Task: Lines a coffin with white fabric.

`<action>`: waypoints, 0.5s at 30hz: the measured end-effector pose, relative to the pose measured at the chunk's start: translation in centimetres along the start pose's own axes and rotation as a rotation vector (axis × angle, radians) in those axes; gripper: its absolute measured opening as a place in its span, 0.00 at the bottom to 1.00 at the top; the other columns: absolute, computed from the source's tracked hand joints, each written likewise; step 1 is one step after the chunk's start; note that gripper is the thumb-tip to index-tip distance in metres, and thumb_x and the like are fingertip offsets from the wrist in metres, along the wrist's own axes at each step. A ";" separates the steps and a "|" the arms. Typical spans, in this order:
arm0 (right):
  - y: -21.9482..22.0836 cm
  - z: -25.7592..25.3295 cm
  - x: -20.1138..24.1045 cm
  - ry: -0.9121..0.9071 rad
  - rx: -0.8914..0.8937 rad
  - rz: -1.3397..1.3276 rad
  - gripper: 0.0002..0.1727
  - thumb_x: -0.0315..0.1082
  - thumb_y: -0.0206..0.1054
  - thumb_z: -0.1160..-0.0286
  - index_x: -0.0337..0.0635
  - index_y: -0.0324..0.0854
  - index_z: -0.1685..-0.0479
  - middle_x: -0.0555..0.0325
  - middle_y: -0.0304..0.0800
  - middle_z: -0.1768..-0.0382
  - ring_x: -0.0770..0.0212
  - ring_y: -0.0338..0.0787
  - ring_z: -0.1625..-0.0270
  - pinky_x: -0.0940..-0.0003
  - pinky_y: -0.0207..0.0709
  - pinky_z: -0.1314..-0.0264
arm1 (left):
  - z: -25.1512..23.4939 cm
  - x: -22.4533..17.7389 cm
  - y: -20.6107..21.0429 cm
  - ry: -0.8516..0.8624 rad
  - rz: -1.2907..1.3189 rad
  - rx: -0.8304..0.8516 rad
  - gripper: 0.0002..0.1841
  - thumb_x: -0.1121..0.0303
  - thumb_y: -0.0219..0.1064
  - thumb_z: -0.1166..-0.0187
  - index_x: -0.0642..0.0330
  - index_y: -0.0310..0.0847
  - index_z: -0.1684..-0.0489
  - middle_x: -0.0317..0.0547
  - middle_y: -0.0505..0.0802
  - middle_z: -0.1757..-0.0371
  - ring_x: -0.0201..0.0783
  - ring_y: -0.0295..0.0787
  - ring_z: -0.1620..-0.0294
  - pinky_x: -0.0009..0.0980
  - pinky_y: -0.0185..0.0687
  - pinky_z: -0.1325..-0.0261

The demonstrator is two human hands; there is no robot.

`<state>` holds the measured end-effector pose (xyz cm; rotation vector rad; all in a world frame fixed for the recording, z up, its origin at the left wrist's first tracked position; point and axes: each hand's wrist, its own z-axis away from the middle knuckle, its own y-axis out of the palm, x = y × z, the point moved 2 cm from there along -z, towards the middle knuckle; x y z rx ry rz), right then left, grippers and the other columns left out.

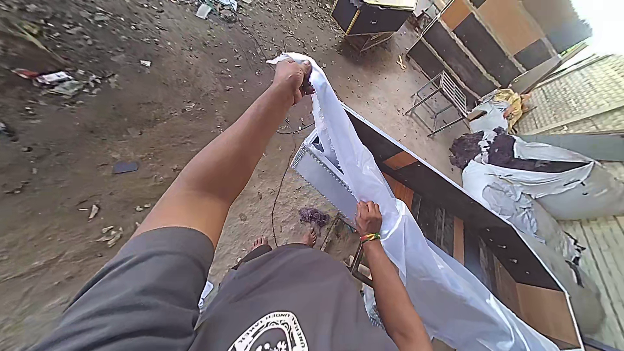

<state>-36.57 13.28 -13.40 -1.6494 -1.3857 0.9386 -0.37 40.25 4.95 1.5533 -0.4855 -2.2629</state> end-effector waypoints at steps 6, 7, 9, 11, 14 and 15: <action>-1.1 0.3 -0.7 0.024 -0.074 -0.051 0.11 0.34 0.70 0.26 0.34 0.93 0.63 0.41 0.92 0.66 0.41 0.94 0.60 0.50 0.89 0.57 | 0.8 -0.6 2.5 0.011 0.021 0.019 0.16 0.67 0.63 0.13 0.58 0.71 0.32 0.51 0.87 0.54 0.43 0.89 0.63 0.41 0.89 0.63; -1.3 0.3 -0.7 0.042 -0.084 -0.063 0.11 0.34 0.70 0.27 0.33 0.93 0.63 0.41 0.92 0.66 0.41 0.93 0.60 0.49 0.89 0.56 | 1.0 -0.6 2.9 0.009 0.034 0.024 0.16 0.67 0.63 0.13 0.59 0.71 0.31 0.51 0.87 0.53 0.43 0.89 0.63 0.41 0.89 0.62; -1.4 0.2 -0.8 0.040 -0.099 -0.057 0.11 0.34 0.70 0.27 0.34 0.93 0.64 0.41 0.91 0.67 0.41 0.93 0.60 0.50 0.88 0.56 | 1.3 -0.8 3.5 0.015 0.057 0.027 0.16 0.66 0.63 0.12 0.59 0.71 0.32 0.52 0.86 0.54 0.43 0.88 0.64 0.40 0.89 0.65; -1.1 0.3 -0.9 -0.013 -0.084 -0.017 0.11 0.33 0.69 0.26 0.34 0.93 0.63 0.42 0.91 0.67 0.42 0.93 0.60 0.52 0.89 0.56 | 1.4 -0.8 3.8 0.014 0.078 0.035 0.15 0.67 0.62 0.12 0.59 0.71 0.33 0.52 0.86 0.55 0.44 0.88 0.64 0.41 0.89 0.64; -0.5 0.5 -0.9 -0.051 -0.048 0.038 0.13 0.36 0.68 0.23 0.33 0.93 0.62 0.40 0.91 0.66 0.41 0.93 0.60 0.51 0.88 0.56 | 1.6 -0.8 4.0 0.010 0.096 0.033 0.14 0.67 0.62 0.13 0.59 0.71 0.35 0.52 0.85 0.56 0.44 0.88 0.64 0.42 0.90 0.64; -0.5 0.3 -0.8 -0.041 -0.031 0.044 0.16 0.39 0.69 0.23 0.32 0.92 0.62 0.40 0.91 0.66 0.40 0.93 0.59 0.50 0.88 0.56 | 1.6 -0.8 4.1 0.008 0.102 0.033 0.14 0.67 0.62 0.13 0.59 0.71 0.35 0.52 0.85 0.56 0.43 0.88 0.64 0.41 0.89 0.65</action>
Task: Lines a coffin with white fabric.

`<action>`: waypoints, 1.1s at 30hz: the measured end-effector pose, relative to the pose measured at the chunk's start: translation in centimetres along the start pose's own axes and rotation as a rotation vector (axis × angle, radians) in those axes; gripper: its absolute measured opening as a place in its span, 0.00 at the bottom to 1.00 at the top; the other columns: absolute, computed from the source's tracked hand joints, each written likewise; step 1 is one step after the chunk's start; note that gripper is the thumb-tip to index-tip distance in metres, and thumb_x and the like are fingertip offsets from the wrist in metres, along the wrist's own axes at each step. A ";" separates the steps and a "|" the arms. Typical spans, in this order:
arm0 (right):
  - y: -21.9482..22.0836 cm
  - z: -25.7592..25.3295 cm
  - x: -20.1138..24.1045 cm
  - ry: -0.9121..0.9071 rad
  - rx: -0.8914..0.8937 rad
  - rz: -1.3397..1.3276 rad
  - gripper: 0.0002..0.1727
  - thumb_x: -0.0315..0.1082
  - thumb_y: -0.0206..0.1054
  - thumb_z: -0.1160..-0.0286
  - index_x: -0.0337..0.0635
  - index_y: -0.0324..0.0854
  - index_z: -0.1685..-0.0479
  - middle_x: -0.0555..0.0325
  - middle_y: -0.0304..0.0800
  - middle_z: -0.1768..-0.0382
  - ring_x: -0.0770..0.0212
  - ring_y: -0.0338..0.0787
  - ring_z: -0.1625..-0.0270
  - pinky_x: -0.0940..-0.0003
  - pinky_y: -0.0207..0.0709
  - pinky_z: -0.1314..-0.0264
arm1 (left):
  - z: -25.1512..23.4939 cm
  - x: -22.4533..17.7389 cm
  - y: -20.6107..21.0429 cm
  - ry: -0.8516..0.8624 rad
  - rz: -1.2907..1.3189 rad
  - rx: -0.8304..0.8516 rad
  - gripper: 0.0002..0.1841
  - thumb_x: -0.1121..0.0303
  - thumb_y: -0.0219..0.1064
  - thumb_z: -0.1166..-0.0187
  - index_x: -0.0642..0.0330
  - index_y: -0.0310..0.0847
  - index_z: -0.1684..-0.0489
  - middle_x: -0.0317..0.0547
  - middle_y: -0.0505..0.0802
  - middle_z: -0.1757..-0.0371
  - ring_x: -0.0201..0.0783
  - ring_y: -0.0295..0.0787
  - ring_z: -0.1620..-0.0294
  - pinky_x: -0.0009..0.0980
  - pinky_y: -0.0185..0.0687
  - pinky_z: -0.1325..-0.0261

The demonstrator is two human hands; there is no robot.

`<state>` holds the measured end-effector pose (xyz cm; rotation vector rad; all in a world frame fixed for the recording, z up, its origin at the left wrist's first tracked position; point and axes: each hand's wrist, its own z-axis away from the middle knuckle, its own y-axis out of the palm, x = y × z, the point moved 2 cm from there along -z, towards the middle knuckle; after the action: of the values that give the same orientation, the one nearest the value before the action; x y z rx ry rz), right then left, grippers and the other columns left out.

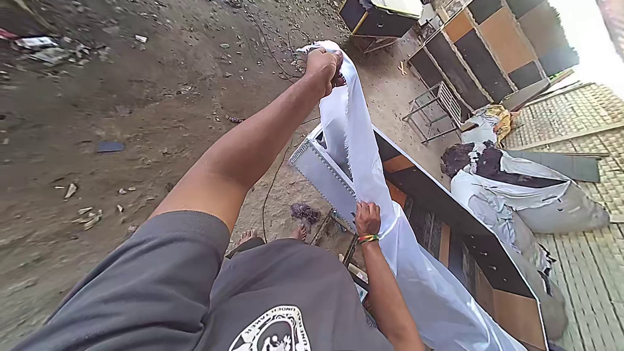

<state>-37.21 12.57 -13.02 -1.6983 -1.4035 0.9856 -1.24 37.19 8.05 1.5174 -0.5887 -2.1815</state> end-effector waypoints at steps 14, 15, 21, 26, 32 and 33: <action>-0.2 -1.5 1.1 0.170 0.143 0.065 0.21 0.45 0.73 0.29 0.29 0.88 0.68 0.35 0.91 0.62 0.36 0.94 0.54 0.47 0.88 0.55 | 0.6 -0.5 1.2 -0.036 -0.042 -0.032 0.14 0.69 0.61 0.13 0.59 0.70 0.34 0.50 0.82 0.57 0.42 0.85 0.65 0.40 0.88 0.64; -0.2 -1.4 1.1 0.161 0.122 0.066 0.19 0.42 0.72 0.30 0.29 0.88 0.69 0.36 0.91 0.62 0.37 0.94 0.55 0.48 0.88 0.56 | 0.6 -0.5 1.1 -0.034 -0.043 -0.039 0.14 0.68 0.61 0.13 0.59 0.70 0.35 0.50 0.82 0.57 0.42 0.85 0.66 0.40 0.88 0.65; -0.3 -0.6 0.9 0.145 0.068 -0.005 0.14 0.34 0.63 0.32 0.32 0.91 0.64 0.39 0.92 0.61 0.39 0.94 0.55 0.48 0.88 0.56 | 0.2 -0.2 0.3 -0.048 -0.029 -0.062 0.13 0.68 0.61 0.14 0.58 0.69 0.37 0.49 0.80 0.58 0.42 0.83 0.67 0.40 0.87 0.66; -3.6 0.0 0.3 0.189 -0.038 -0.145 0.16 0.33 0.61 0.31 0.33 0.93 0.66 0.43 0.91 0.68 0.44 0.93 0.60 0.51 0.88 0.55 | -0.7 -0.4 -0.9 -0.066 -0.002 -0.101 0.12 0.67 0.63 0.16 0.59 0.73 0.41 0.50 0.82 0.59 0.41 0.83 0.69 0.39 0.87 0.66; -11.3 -0.7 -3.3 0.211 -0.220 -0.168 0.15 0.35 0.63 0.27 0.35 0.93 0.68 0.48 0.89 0.72 0.50 0.91 0.63 0.58 0.87 0.55 | -1.6 -0.7 -2.1 -0.067 -0.084 -0.115 0.12 0.66 0.64 0.16 0.58 0.75 0.41 0.47 0.84 0.59 0.39 0.83 0.68 0.36 0.85 0.65; -12.8 -1.3 -4.3 0.211 -0.245 -0.142 0.15 0.35 0.63 0.26 0.35 0.93 0.67 0.47 0.90 0.71 0.49 0.92 0.62 0.57 0.87 0.53 | -1.7 -0.7 -2.1 -0.072 -0.090 -0.127 0.13 0.66 0.65 0.18 0.59 0.75 0.40 0.48 0.84 0.58 0.40 0.84 0.66 0.38 0.86 0.63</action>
<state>-42.24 10.23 -0.64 -1.7902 -1.5265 0.5567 0.39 39.11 6.86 1.4300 -0.4030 -2.3028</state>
